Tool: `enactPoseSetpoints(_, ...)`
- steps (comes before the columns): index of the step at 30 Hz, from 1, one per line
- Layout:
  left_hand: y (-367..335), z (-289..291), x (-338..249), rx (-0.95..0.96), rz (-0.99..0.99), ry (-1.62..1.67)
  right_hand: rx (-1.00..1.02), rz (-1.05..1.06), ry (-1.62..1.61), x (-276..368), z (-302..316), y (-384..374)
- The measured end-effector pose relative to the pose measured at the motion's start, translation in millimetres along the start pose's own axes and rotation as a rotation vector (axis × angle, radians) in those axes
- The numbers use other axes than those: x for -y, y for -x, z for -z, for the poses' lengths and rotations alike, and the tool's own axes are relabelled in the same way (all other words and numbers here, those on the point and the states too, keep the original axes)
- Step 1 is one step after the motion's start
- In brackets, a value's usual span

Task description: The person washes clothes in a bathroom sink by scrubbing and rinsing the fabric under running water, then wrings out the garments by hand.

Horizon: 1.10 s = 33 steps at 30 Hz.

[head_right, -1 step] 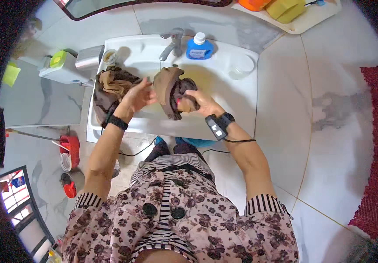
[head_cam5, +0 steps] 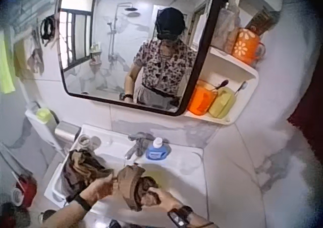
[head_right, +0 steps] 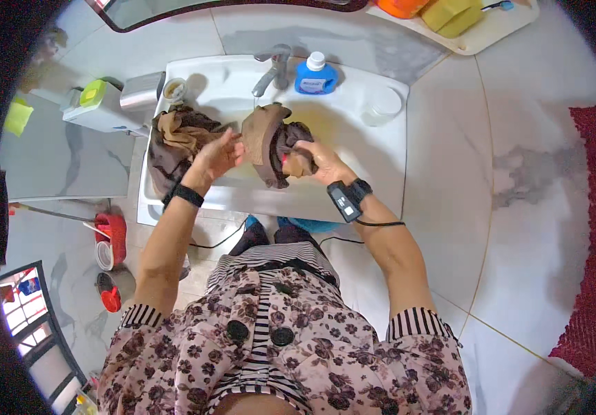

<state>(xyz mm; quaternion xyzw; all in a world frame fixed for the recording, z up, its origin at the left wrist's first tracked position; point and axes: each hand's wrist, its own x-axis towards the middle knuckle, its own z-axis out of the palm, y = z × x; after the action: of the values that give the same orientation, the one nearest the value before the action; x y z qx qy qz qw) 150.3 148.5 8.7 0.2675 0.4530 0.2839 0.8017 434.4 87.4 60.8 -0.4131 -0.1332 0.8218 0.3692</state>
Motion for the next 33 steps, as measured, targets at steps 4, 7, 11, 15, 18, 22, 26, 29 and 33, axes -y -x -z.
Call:
enactPoseSetpoints(4, -3, -13, 35, 0.156, -0.076, 0.545, 0.116, 0.104, -0.245, -15, 13, 3)
enactPoseSetpoints(7, 3, -27, 45, 0.076, -0.260, 0.734, 0.266, 0.014, -0.460, -23, 4, 10)
enactPoseSetpoints(11, 7, -48, 24, -0.078, -0.429, 0.526, 0.434, 0.016, -0.697, -32, -6, 12)
enactPoseSetpoints(15, 3, -19, -1, 0.427, -0.440, 0.757, -0.277, -0.024, -0.616, -14, -44, 33)
enactPoseSetpoints(18, -3, -27, -14, 0.185, -0.289, 0.677, 0.114, 0.053, -0.753, -24, -8, 21)
enactPoseSetpoints(22, -5, -50, -33, 0.046, -0.287, 0.316, 0.103, 0.192, 0.087, 1, -37, 26)
enactPoseSetpoints(26, -13, -72, -32, -0.121, -0.306, 0.139, 0.084, 0.376, 0.539, 1, -41, 9)
enactPoseSetpoints(29, -30, -69, -20, -0.257, -0.359, 0.074, -0.067, 0.721, 1.050, -6, -27, -14)
enactPoseSetpoints(33, -46, -65, 3, -0.341, -0.461, 0.019, -0.234, 0.508, 1.409, -2, -42, -16)
